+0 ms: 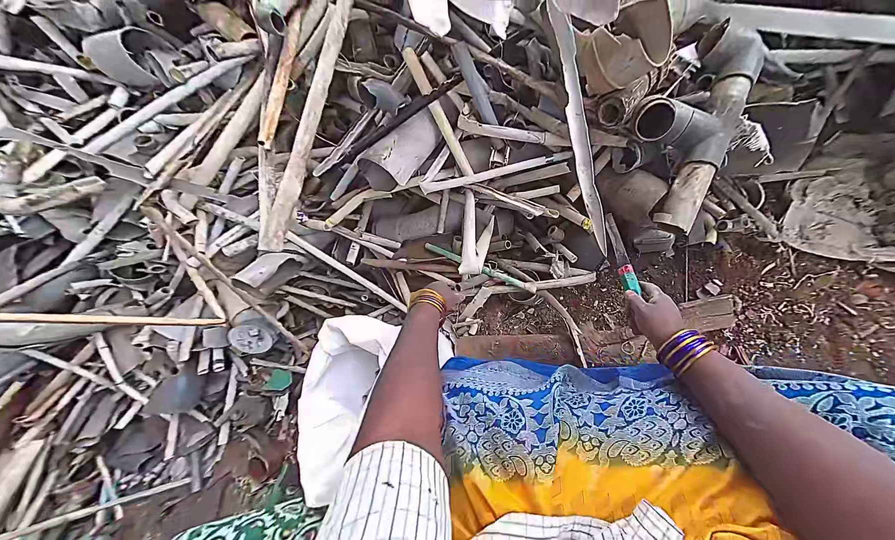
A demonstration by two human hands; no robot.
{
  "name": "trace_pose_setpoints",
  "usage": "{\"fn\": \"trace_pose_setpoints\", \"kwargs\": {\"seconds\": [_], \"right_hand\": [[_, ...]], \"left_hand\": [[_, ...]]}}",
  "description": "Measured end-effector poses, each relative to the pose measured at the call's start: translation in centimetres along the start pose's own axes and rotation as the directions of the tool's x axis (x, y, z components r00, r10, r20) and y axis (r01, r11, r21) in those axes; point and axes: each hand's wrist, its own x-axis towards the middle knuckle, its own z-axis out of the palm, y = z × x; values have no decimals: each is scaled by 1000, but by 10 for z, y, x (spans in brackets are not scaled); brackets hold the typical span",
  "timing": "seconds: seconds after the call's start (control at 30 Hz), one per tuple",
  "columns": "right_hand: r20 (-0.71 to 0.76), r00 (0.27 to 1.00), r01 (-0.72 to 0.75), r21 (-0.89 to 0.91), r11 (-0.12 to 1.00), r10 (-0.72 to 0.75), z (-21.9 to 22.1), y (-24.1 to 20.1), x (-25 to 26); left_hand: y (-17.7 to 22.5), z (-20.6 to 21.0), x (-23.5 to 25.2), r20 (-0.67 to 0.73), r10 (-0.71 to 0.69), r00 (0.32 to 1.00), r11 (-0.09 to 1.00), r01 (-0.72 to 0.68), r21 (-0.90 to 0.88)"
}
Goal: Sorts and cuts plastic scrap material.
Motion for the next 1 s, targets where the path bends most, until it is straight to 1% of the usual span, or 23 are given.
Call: {"fn": "trace_pose_setpoints", "kwargs": {"seconds": [0.07,0.13,0.2,0.23,0.3,0.37,0.4,0.47,0.57,0.63,0.7,0.73,0.77,0.83,0.93,1.0], "right_hand": [[38,999,1,-25,1000,0,0,-4,2],[63,998,0,-46,999,3,-3,-6,6],[68,998,-13,-65,998,18,-6,-7,13],[67,997,-25,-74,997,30,-7,-8,17],[54,998,-41,-70,997,45,-7,-6,26],[50,998,-44,-42,998,46,-5,-3,32],[54,997,-47,-35,998,49,-4,-3,34],[69,996,-57,-36,998,59,-3,-5,35],[86,995,-49,-42,998,52,1,-10,29],[87,996,-21,-59,998,26,3,-14,23],[88,996,5,-85,996,3,5,-14,16],[92,996,17,-99,995,-8,6,-14,13],[101,995,19,-103,995,-9,6,-16,10],[108,994,23,-99,995,-12,7,-15,2],[62,997,40,-73,997,-36,8,-17,-18],[13,995,102,-96,990,-101,9,-18,-35]], "left_hand": [[17,8,23,16,-51,999,998,51,34],[24,23,51,-33,-99,994,995,100,29],[29,34,71,-91,-113,989,993,114,12],[35,33,74,-94,-101,990,995,101,0],[47,26,68,-61,-33,998,999,32,-10],[42,46,97,-130,26,991,999,-31,-39],[40,57,110,-163,19,986,998,-29,-62],[43,61,114,-153,-15,988,997,2,-81],[60,48,91,-85,-28,996,1000,27,-7],[80,35,67,-29,23,999,998,-21,64],[100,21,25,22,60,998,983,-63,171],[106,14,0,34,58,998,972,-64,224],[108,7,-24,29,48,998,970,-54,239],[101,3,-66,6,49,999,979,-49,197],[73,9,-110,-76,88,993,996,-89,-2],[56,17,-135,-170,122,978,981,-145,-132]]}}
